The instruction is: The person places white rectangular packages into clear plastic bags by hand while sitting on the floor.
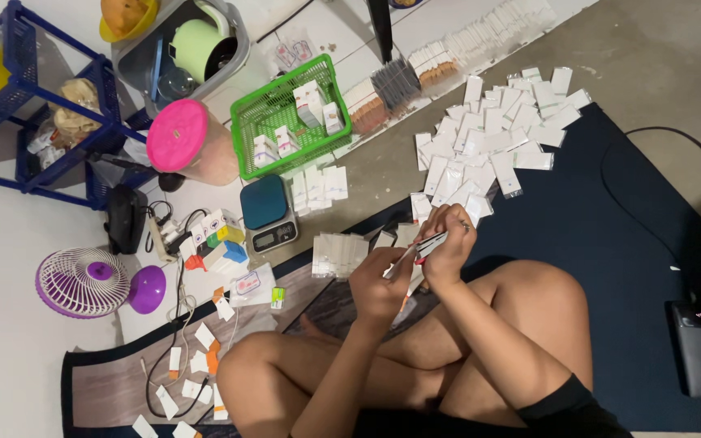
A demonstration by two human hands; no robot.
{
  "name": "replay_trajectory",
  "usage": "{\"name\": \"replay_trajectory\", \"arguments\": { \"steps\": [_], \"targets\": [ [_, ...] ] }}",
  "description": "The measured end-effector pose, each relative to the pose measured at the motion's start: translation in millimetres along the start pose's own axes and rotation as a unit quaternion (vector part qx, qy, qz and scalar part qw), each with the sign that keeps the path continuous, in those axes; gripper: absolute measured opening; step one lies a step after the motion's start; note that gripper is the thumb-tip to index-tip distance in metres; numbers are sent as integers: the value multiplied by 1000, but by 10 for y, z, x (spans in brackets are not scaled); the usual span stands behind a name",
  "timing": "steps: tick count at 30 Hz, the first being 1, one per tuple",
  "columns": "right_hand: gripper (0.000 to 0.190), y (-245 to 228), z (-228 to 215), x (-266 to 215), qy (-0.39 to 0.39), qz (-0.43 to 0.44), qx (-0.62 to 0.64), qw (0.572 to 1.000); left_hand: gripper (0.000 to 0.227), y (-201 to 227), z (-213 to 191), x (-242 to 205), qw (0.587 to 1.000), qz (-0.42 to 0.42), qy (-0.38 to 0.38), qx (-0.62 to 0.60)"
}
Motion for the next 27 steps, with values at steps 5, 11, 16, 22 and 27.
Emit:
{"name": "replay_trajectory", "arguments": {
  "steps": [5,11,16,22,27],
  "targets": [
    [46,29,23,52,12,45,15,999,8,15,21,-68,1000,-6,-7,11],
    [48,80,8,108,15,95,12,995,28,-356,178,-256,950,-255,-167,-64],
    [44,81,13,141,11,98,-46,994,49,-1024,401,-640,855,-364,-320,-185],
    [40,194,-92,344,46,155,-10,987,68,-1864,51,-60,898,-322,-301,12],
    [39,265,-99,323,57,190,-12,980,47,-3237,98,-536,871,-316,-288,240]
  ]
}}
Point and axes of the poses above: each hand's wrist, its own x-axis towards the middle knuckle, its own z-axis out of the palm, y = z × x, the point moved 6 cm from there along x, towards the middle knuckle, and after that the axes turned 12 degrees about y, right-handed, at the moved point
